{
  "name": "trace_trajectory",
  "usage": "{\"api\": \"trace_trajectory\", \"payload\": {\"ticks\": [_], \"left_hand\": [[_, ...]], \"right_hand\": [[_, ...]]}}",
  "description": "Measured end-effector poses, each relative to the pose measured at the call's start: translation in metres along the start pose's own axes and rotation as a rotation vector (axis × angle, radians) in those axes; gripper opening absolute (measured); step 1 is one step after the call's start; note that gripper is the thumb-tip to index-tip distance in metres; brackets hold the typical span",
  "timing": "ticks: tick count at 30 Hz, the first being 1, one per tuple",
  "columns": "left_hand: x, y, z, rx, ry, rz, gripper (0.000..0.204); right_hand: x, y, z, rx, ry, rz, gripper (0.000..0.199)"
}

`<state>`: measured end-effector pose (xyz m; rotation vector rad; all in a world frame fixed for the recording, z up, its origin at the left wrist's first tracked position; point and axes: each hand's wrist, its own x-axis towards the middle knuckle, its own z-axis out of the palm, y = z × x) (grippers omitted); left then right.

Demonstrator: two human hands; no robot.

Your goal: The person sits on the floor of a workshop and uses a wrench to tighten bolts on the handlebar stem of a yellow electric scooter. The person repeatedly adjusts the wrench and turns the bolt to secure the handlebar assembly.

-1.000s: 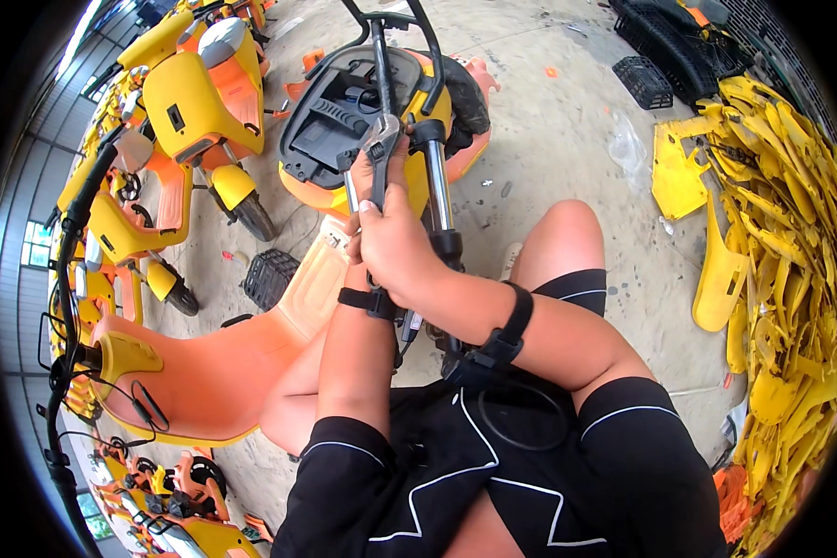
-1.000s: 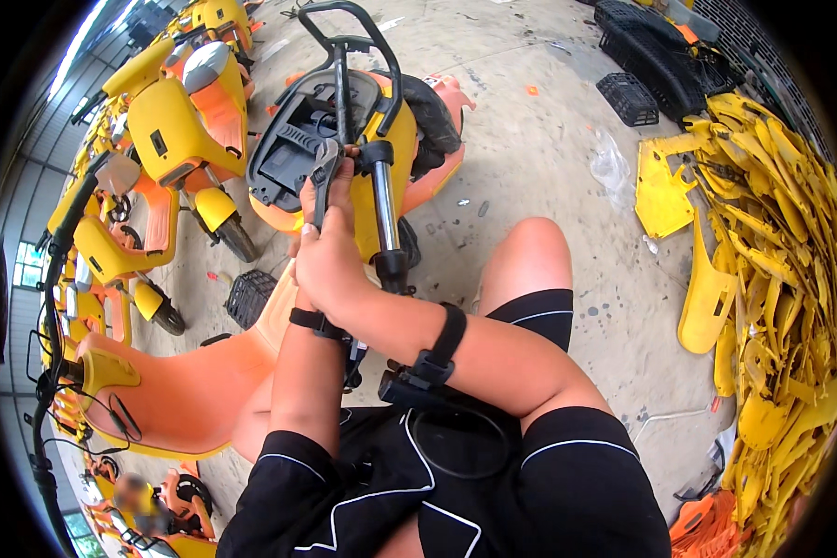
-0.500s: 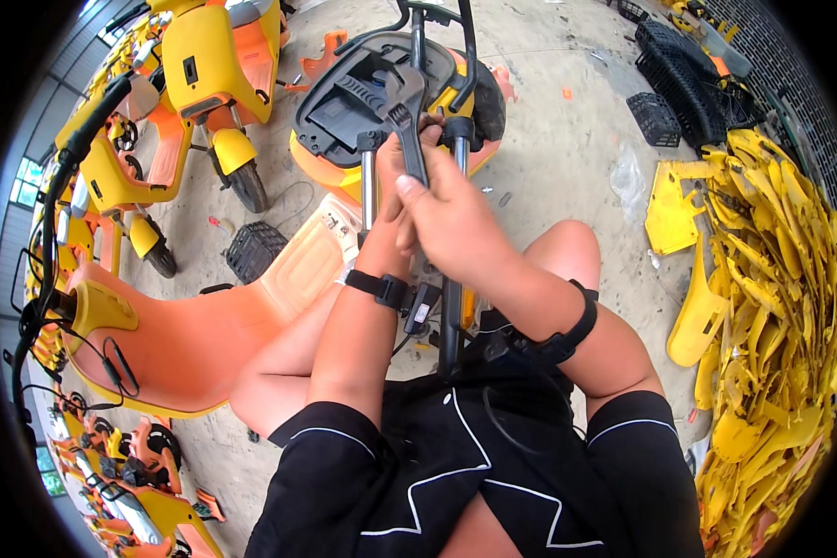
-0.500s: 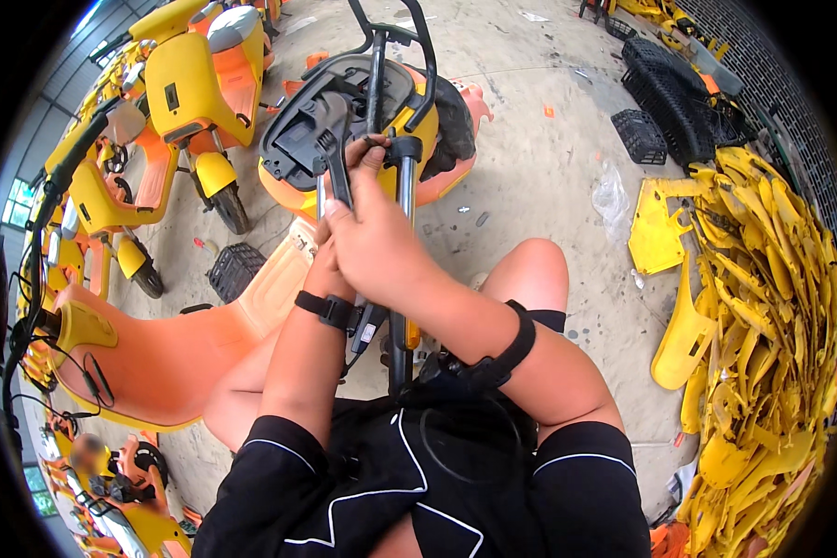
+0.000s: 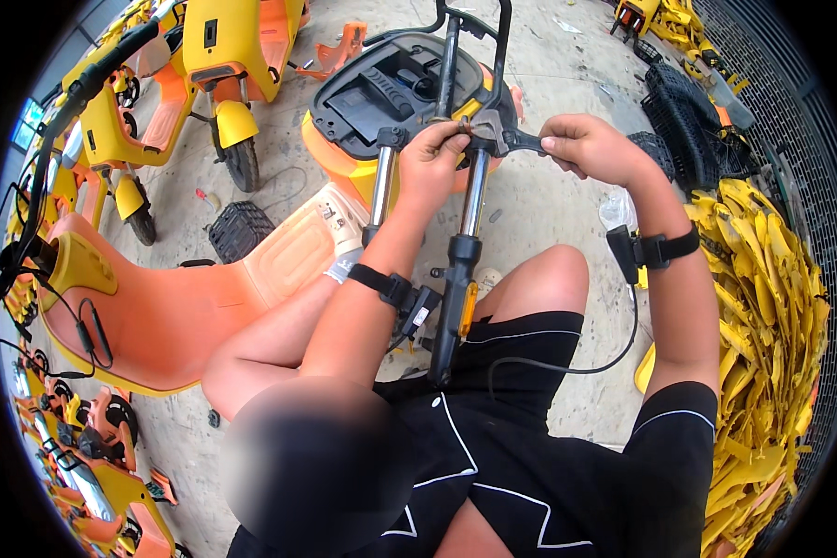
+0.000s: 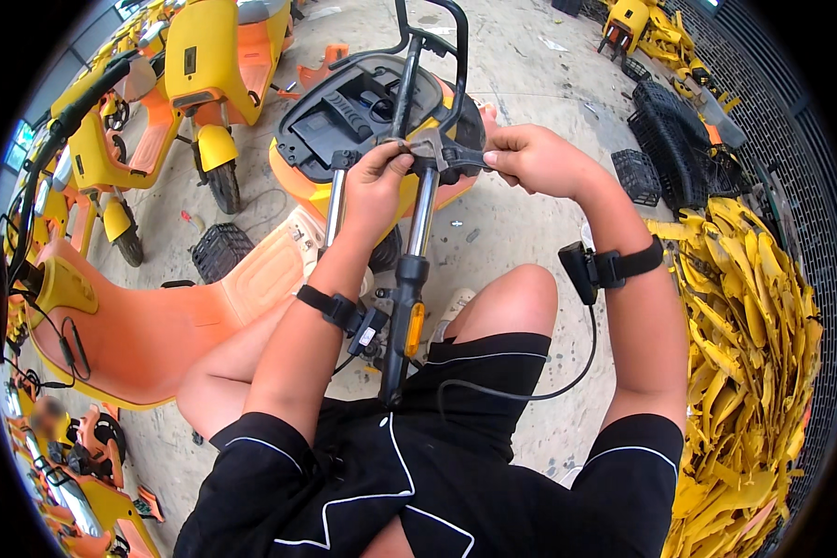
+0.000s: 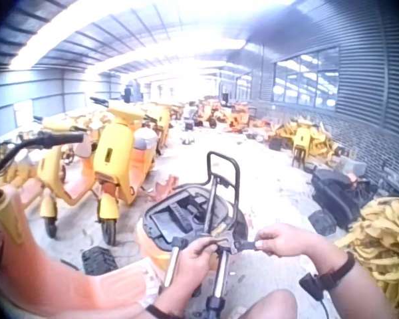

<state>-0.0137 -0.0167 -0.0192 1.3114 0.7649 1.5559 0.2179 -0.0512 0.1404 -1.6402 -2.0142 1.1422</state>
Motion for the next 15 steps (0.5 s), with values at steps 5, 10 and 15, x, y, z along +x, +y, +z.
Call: {"api": "trace_trajectory", "payload": {"ticks": [5, 10, 15], "left_hand": [[-0.003, 0.006, 0.001, 0.068, 0.007, 0.027, 0.020], [-0.004, 0.009, 0.002, 0.045, 0.000, 0.034, 0.020], [-0.005, 0.009, 0.003, 0.156, 0.027, 0.102, 0.019]], "right_hand": [[0.012, -0.017, -0.012, -0.154, -0.041, 0.001, 0.024], [0.021, -0.032, -0.022, -0.246, -0.077, 0.000, 0.024], [0.041, -0.034, -0.039, -0.284, -0.194, -0.005, 0.025]]}}
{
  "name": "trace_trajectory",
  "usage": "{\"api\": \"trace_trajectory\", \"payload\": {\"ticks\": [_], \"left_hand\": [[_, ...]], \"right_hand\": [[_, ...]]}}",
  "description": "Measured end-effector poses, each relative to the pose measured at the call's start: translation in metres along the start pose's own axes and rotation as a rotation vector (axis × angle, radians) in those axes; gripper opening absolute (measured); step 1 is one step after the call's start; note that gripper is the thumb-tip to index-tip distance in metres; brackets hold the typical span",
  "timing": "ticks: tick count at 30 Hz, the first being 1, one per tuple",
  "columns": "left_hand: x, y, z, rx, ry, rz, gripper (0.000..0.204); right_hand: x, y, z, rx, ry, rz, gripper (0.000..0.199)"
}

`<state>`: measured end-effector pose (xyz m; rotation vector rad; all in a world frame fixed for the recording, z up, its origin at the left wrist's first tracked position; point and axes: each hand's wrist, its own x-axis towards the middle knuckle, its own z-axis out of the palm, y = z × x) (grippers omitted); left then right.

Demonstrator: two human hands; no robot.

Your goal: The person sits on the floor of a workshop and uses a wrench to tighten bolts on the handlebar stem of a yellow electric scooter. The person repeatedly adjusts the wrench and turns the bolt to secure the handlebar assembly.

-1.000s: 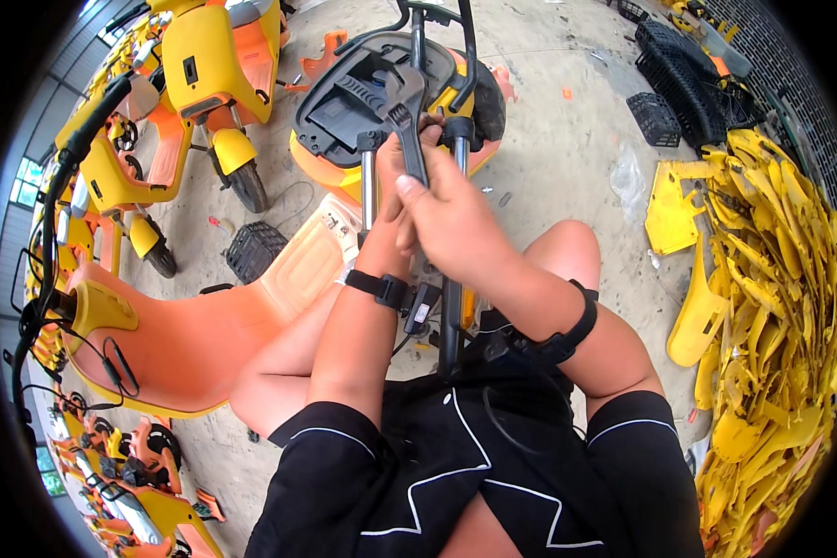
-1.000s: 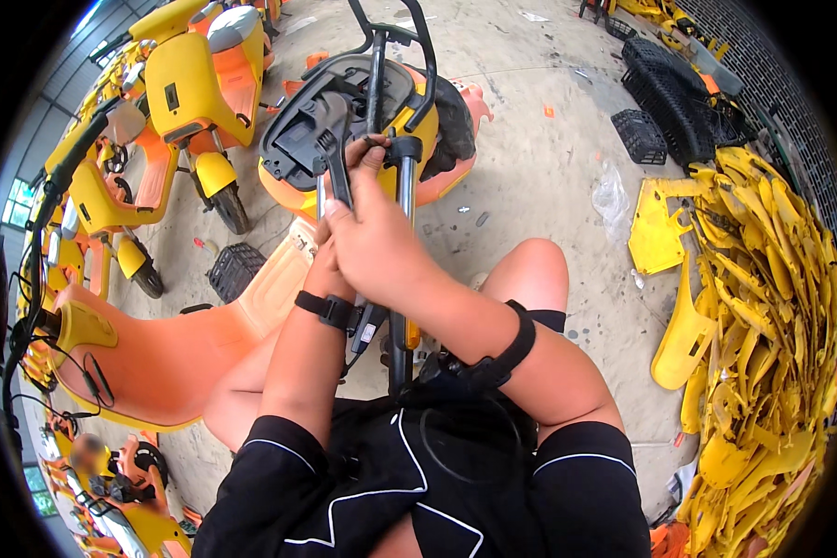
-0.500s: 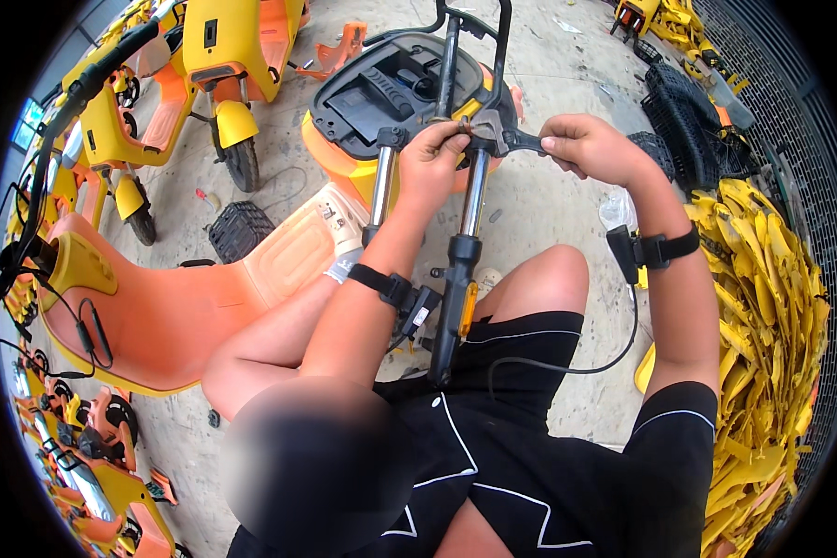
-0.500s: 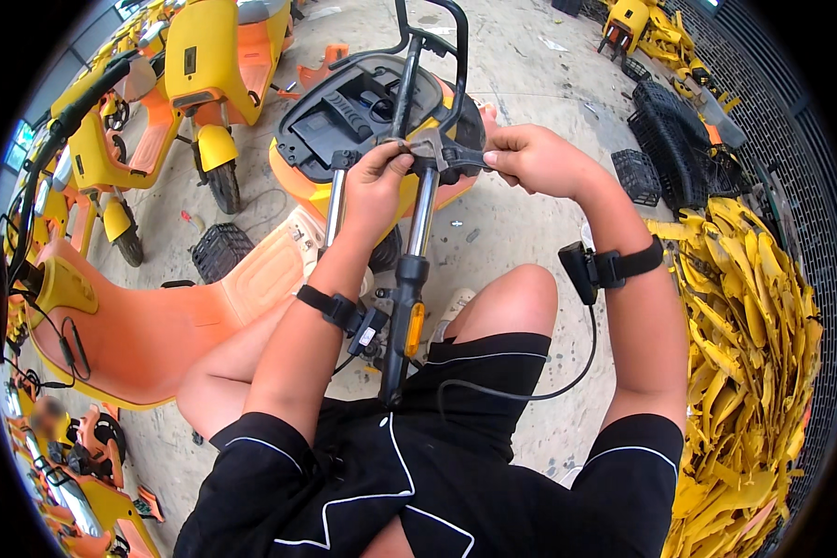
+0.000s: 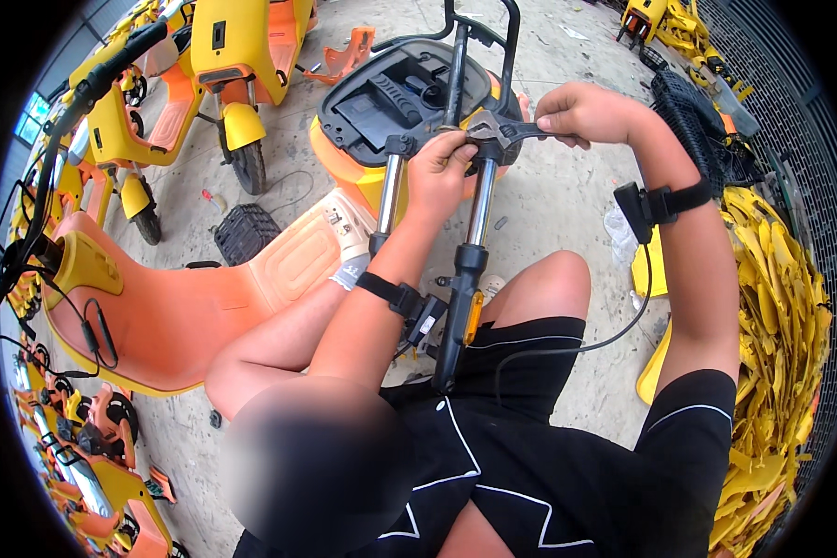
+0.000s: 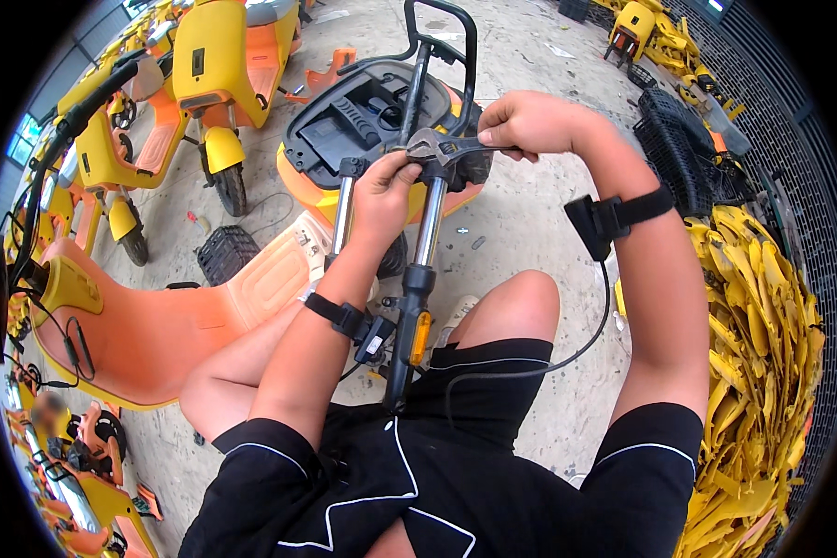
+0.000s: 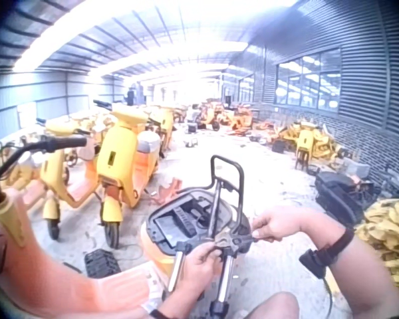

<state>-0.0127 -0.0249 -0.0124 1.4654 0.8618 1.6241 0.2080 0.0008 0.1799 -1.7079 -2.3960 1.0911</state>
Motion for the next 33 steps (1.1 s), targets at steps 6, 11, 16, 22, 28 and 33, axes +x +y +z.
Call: {"api": "trace_trajectory", "payload": {"ticks": [6, 11, 16, 22, 28, 33], "left_hand": [[0.001, -0.004, -0.001, 0.135, 0.015, 0.118, 0.019], [0.002, -0.003, -0.001, 0.170, 0.013, 0.119, 0.018], [0.003, 0.002, 0.001, 0.174, -0.009, 0.136, 0.017], [0.000, 0.006, -0.005, 0.162, -0.005, 0.088, 0.018], [0.001, 0.014, 0.003, 0.078, -0.037, 0.069, 0.016], [0.002, -0.002, 0.002, 0.074, -0.019, 0.061, 0.016]], "right_hand": [[0.013, -0.023, -0.025, -0.261, -0.081, -0.041, 0.024], [0.036, -0.033, -0.034, -0.345, -0.148, -0.002, 0.026], [0.039, -0.036, -0.037, -0.413, -0.115, -0.017, 0.026], [0.014, -0.049, -0.013, -0.356, -0.098, 0.093, 0.031], [0.000, -0.021, 0.005, -0.435, 0.112, -0.021, 0.040], [-0.019, -0.031, 0.024, -0.557, 0.161, 0.024, 0.046]]}}
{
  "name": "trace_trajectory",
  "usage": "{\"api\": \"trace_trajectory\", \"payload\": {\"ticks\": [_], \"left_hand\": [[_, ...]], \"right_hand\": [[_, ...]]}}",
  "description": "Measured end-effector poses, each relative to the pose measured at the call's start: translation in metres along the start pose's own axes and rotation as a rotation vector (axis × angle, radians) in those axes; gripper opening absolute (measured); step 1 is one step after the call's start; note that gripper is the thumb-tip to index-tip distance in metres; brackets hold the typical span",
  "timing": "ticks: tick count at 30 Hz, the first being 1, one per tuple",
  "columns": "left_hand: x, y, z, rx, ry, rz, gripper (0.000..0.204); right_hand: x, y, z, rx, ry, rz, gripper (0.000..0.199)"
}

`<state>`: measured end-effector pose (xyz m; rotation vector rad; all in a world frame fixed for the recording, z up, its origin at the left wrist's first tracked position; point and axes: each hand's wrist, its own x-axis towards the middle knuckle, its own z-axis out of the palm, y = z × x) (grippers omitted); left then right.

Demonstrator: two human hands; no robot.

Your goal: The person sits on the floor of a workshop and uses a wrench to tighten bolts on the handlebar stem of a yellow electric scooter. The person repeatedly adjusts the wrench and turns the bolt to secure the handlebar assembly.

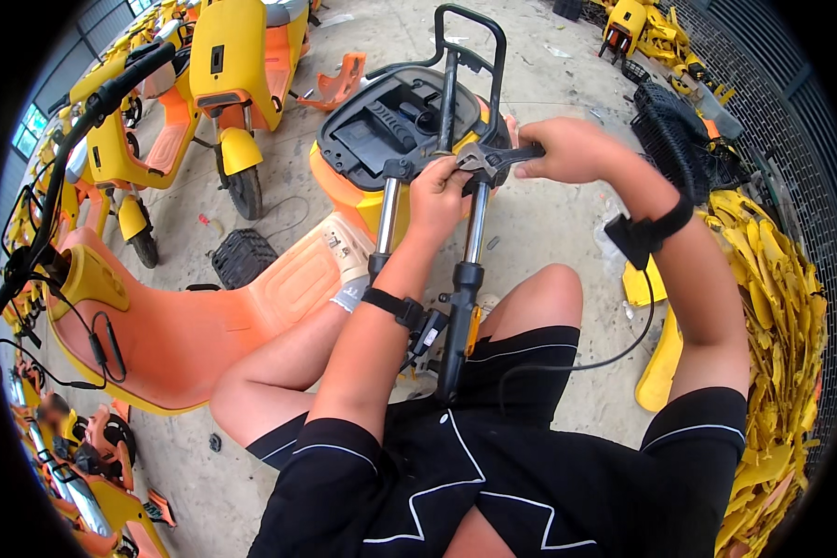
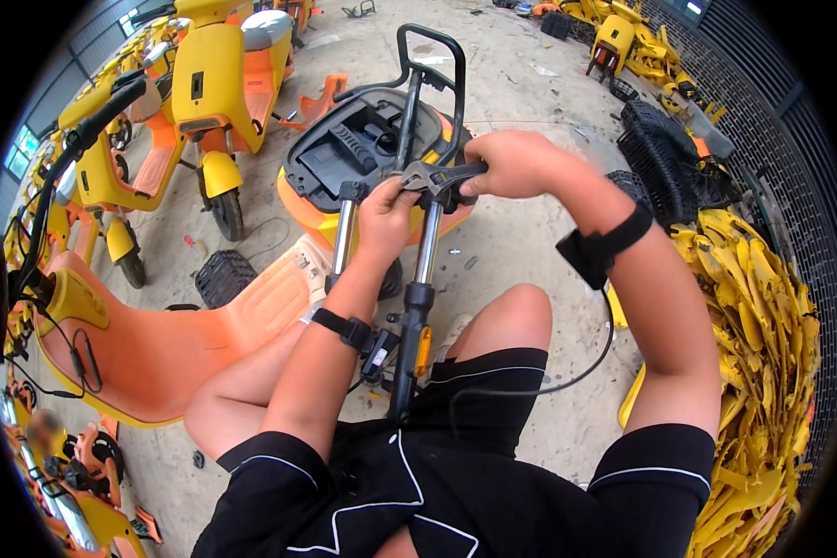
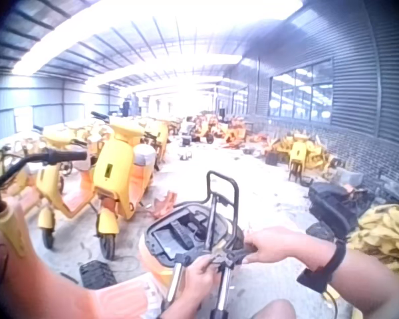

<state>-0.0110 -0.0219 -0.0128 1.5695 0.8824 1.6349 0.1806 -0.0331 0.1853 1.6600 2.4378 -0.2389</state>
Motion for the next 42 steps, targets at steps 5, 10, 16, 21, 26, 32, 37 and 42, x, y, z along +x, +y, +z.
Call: {"api": "trace_trajectory", "payload": {"ticks": [5, 10, 16, 21, 26, 32, 37, 42], "left_hand": [[0.000, -0.002, -0.006, -0.089, -0.022, -0.021, 0.015], [-0.001, -0.006, -0.007, -0.098, -0.034, -0.009, 0.017], [-0.001, -0.005, -0.009, -0.053, 0.007, -0.019, 0.016], [-0.006, 0.006, -0.028, -0.172, -0.137, -0.170, 0.031], [-0.066, 0.061, -0.048, -0.008, -0.341, -0.490, 0.058], [-0.121, 0.078, -0.042, -0.059, -0.390, -0.591, 0.064], [-0.122, 0.070, -0.030, -0.064, -0.274, -0.598, 0.060], [-0.121, 0.086, -0.027, 0.004, -0.280, -0.582, 0.054]], "right_hand": [[-0.025, -0.032, 0.018, 0.061, 0.039, 0.160, 0.043], [-0.040, -0.034, 0.035, 0.353, -0.005, 0.105, 0.032], [-0.058, -0.062, 0.045, 0.793, -0.074, 0.216, 0.039], [-0.051, -0.038, 0.036, 1.184, -0.218, 0.164, 0.044], [-0.058, -0.035, 0.041, 1.321, -0.220, 0.138, 0.040], [-0.054, -0.035, 0.062, 1.503, -0.167, 0.181, 0.029], [-0.055, -0.064, 0.095, 1.724, -0.032, 0.206, 0.020], [-0.048, -0.137, 0.123, 2.145, 0.292, 0.309, 0.019]]}}
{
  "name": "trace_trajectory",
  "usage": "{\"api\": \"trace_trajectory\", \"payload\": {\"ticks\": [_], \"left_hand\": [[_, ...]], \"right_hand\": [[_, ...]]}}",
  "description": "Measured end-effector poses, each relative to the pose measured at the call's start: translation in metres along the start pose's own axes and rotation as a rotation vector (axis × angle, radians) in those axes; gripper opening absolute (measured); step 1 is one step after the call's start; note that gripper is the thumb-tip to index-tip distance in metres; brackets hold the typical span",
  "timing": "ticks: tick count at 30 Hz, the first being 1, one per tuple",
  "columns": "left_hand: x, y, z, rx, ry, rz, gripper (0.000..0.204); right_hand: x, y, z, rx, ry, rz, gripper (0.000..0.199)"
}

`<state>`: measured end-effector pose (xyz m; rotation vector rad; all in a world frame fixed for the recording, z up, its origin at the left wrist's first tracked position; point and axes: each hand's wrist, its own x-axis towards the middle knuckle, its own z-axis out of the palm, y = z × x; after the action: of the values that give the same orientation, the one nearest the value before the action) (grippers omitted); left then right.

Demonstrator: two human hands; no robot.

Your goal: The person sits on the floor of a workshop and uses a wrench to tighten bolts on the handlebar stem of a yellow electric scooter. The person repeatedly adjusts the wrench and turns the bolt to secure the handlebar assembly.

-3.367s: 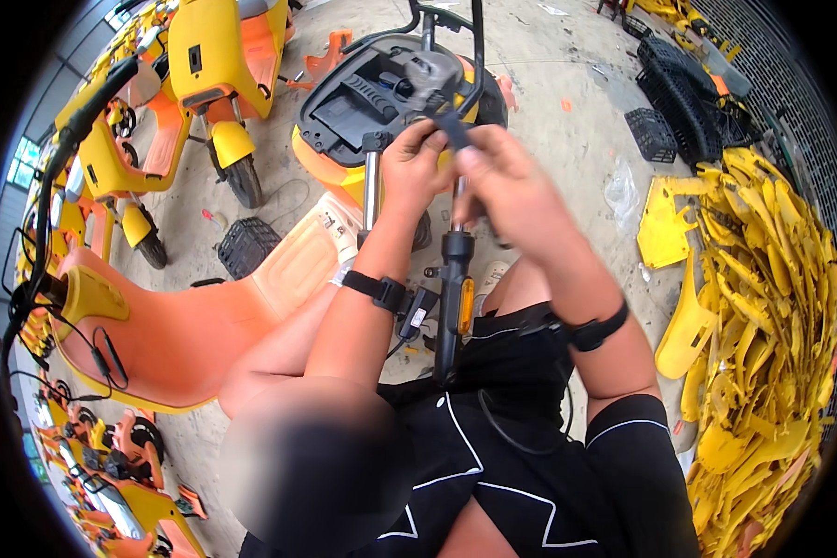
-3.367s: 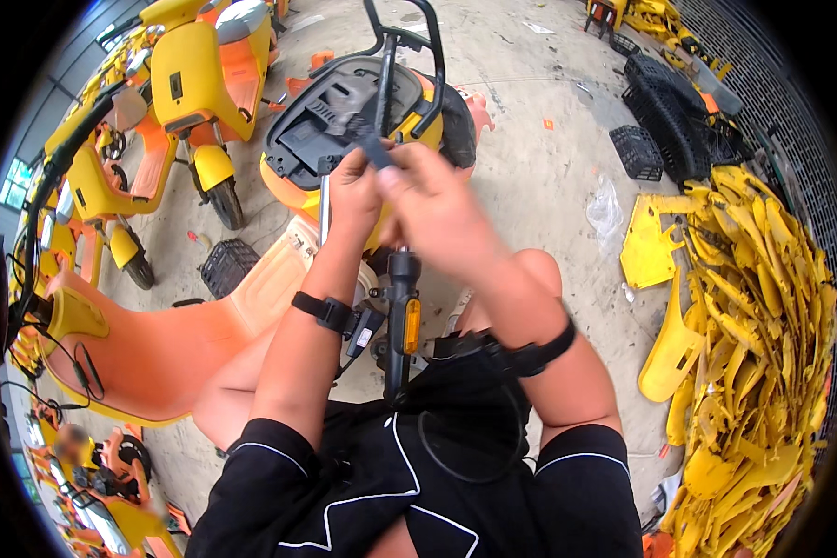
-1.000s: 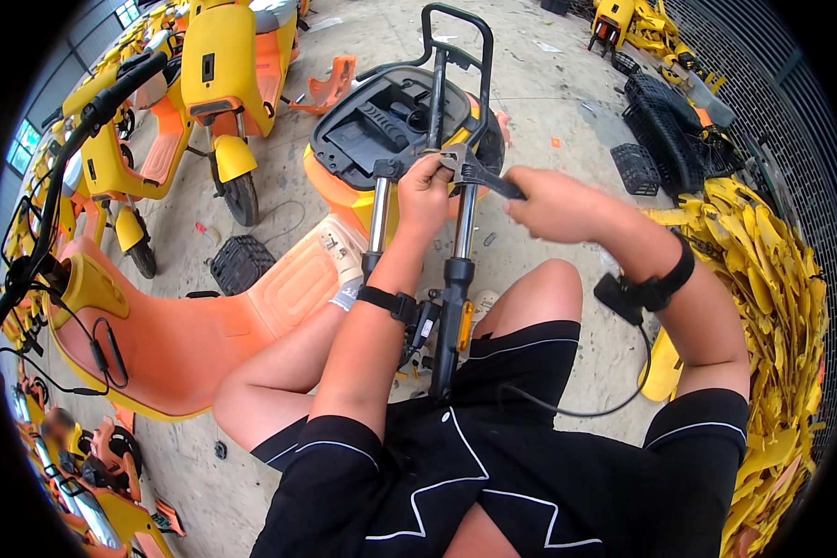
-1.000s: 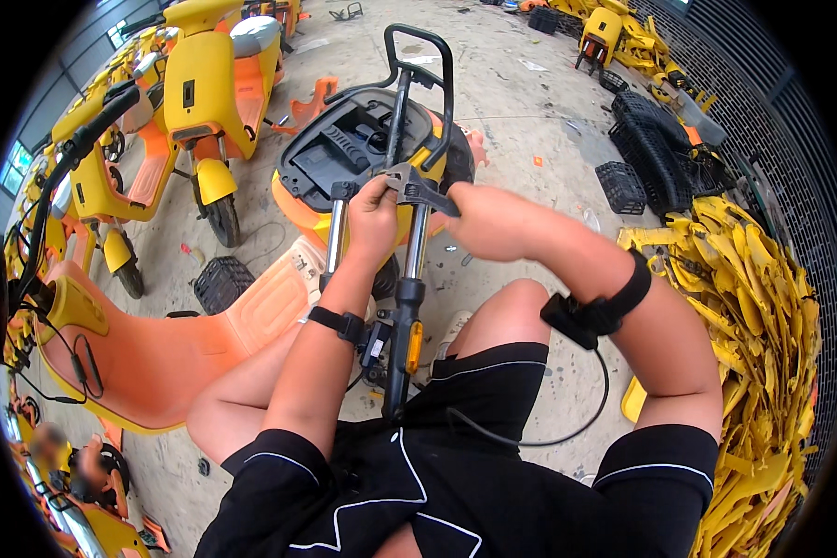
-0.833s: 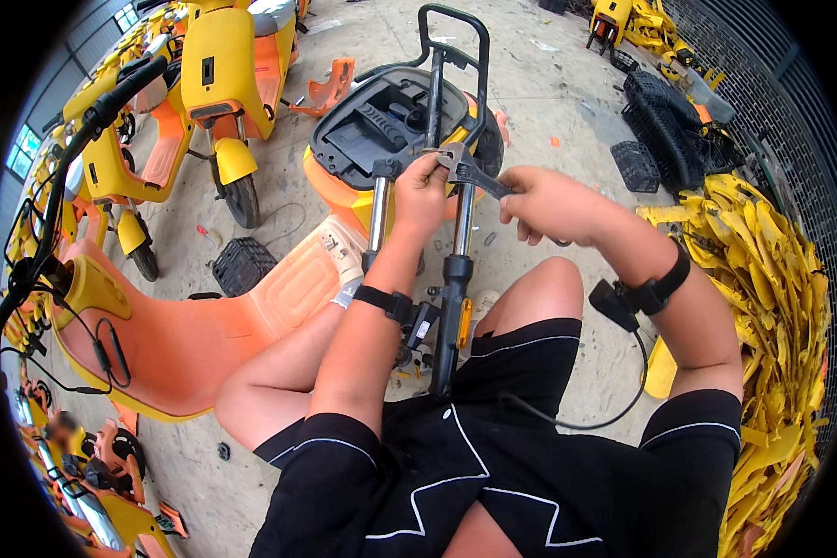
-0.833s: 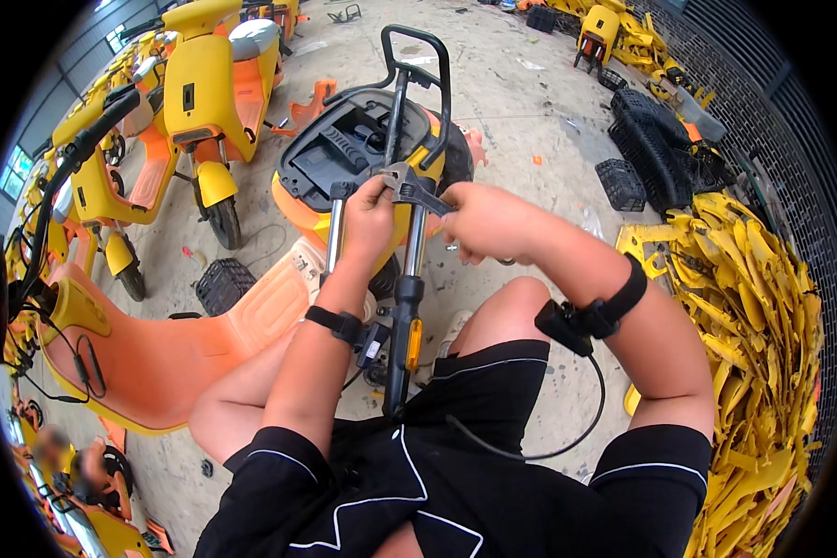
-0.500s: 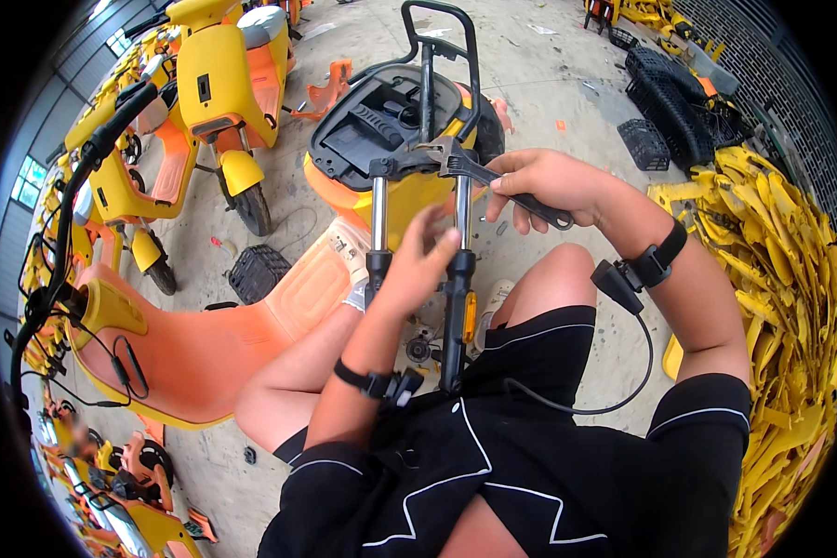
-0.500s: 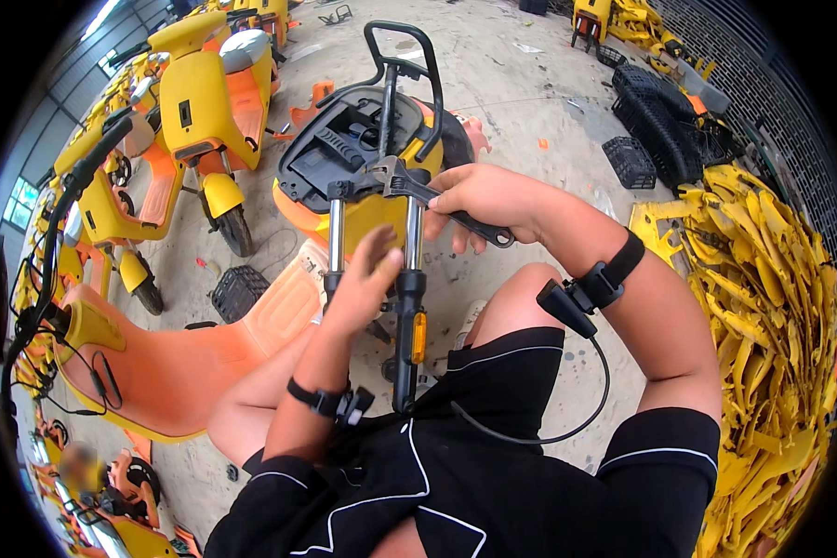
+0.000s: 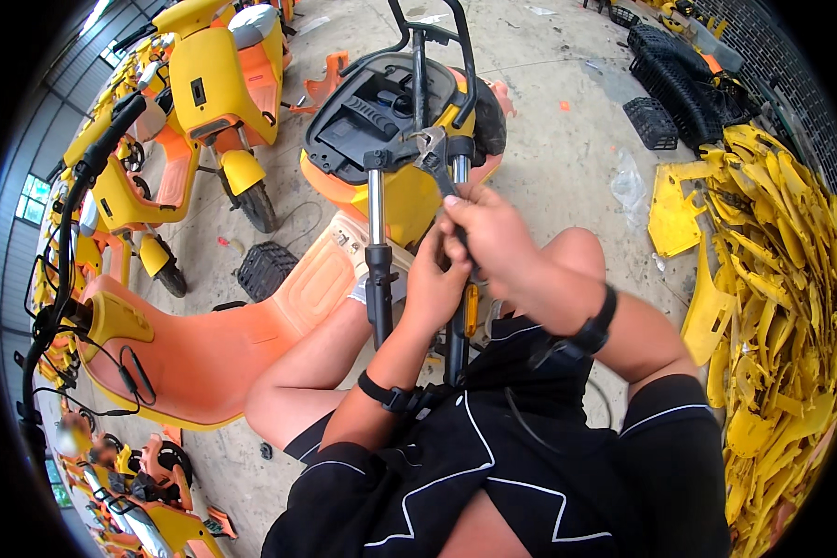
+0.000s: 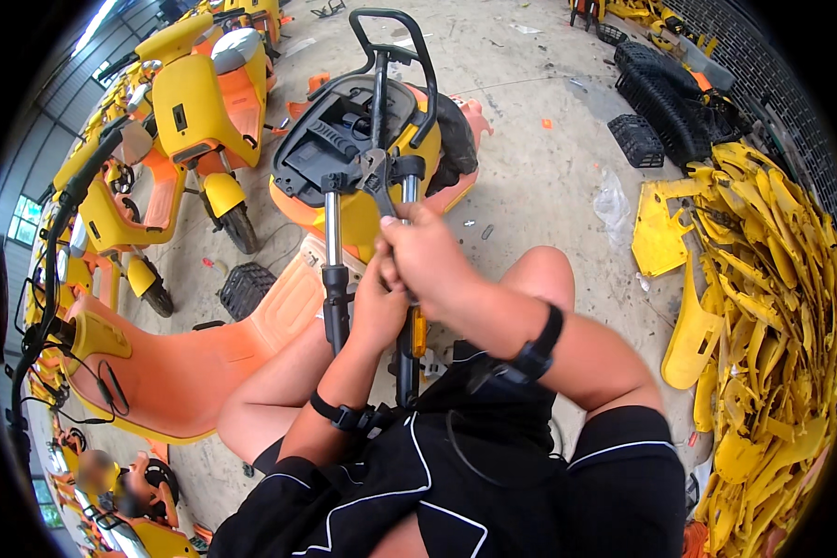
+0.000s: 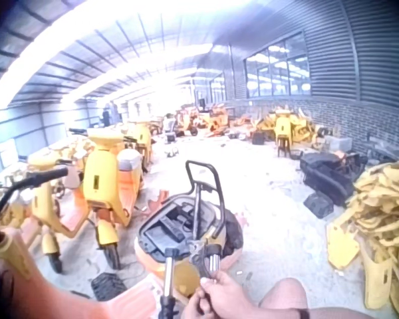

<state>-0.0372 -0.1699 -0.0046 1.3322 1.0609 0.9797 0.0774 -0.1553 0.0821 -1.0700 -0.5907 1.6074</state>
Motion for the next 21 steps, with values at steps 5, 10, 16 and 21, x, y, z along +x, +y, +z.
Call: {"api": "trace_trajectory", "payload": {"ticks": [5, 10, 16, 21], "left_hand": [[0.013, 0.004, -0.004, -0.025, 0.030, 0.028, 0.051], [0.022, -0.002, -0.015, -0.127, -0.010, -0.004, 0.047], [0.039, -0.009, -0.037, -0.557, -0.166, -0.155, 0.043], [0.080, -0.020, -0.056, -0.900, -0.246, -0.190, 0.041]], "right_hand": [[0.024, 0.068, 0.067, 0.477, 0.119, -0.238, 0.028], [0.025, 0.074, 0.072, 0.217, 0.192, -0.314, 0.026], [0.010, 0.043, 0.060, 0.018, 0.112, -0.229, 0.027], [0.003, 0.016, 0.041, 0.111, -0.059, -0.186, 0.032]]}}
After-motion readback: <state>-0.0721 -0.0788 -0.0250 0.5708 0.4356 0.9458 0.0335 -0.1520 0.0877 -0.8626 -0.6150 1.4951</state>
